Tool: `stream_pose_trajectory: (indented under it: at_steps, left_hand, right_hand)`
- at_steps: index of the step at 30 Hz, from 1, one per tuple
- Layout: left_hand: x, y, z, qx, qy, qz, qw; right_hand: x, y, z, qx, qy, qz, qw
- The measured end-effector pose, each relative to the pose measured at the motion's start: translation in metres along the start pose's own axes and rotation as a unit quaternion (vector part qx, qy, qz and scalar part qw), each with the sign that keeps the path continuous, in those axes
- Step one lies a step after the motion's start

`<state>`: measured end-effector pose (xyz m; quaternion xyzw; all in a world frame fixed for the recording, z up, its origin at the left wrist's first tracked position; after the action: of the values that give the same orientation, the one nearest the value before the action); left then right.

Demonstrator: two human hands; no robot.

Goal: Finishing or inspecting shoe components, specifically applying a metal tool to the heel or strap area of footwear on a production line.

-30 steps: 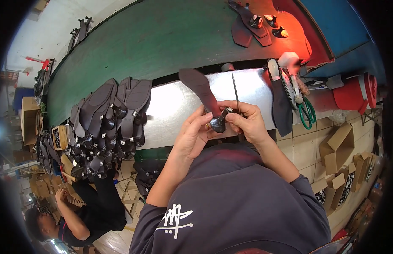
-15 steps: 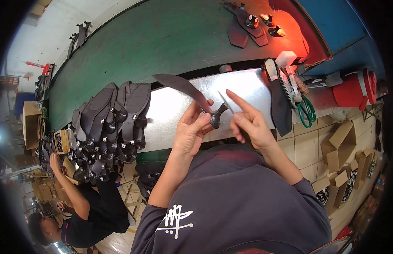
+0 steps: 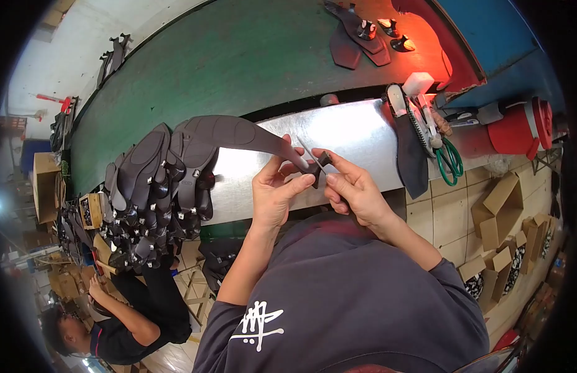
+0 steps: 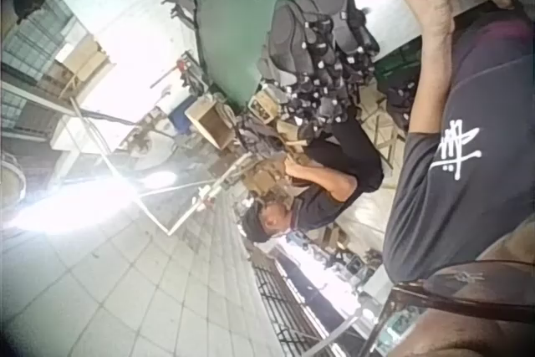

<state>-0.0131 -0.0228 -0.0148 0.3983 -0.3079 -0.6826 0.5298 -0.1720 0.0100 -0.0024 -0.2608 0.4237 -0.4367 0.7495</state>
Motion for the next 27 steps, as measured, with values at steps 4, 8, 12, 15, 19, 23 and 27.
stream_pose_trajectory:
  at_steps: [4,8,12,15,19,23,27]
  left_hand:
    - [0.000,0.012,-0.029,0.073,0.010,0.036,0.997]
    - [0.006,0.032,-0.047,0.164,0.041,0.081,0.982]
    - [-0.009,0.084,-0.065,0.194,0.071,0.125,0.970]
    - [-0.032,0.128,-0.103,0.270,0.129,0.209,0.931]
    - [-0.079,0.216,-0.136,0.227,0.315,0.266,0.883]
    - [-0.113,0.299,-0.182,0.248,0.360,0.385,0.813]
    - [-0.125,0.319,-0.319,0.417,0.476,0.209,0.745]
  right_hand:
    - [0.004,-0.007,-0.004,-0.093,0.049,-0.053,0.993]
    - [0.015,-0.020,-0.072,-0.418,0.283,-0.311,0.805]
    - [0.026,-0.027,-0.093,-0.669,0.269,-0.366,0.588]
    - [0.033,-0.022,-0.092,-0.694,0.256,-0.334,0.584]
    - [0.030,-0.028,-0.077,-0.674,0.271,-0.348,0.593]
    - [0.017,-0.040,-0.071,-0.656,0.279,-0.404,0.574]
    - [0.011,-0.052,-0.073,-0.641,0.286,-0.423,0.573]
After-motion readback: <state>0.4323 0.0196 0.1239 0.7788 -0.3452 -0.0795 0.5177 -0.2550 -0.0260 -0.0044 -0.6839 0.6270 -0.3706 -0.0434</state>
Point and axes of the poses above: each hand's wrist, its own x-axis towards the middle knuckle, its own z-axis out of the palm, y = z × x, the point moved 3 cm from there along x, towards the middle knuckle, and after that the axes turned 6 degrees about y, right-handed, at the moved point
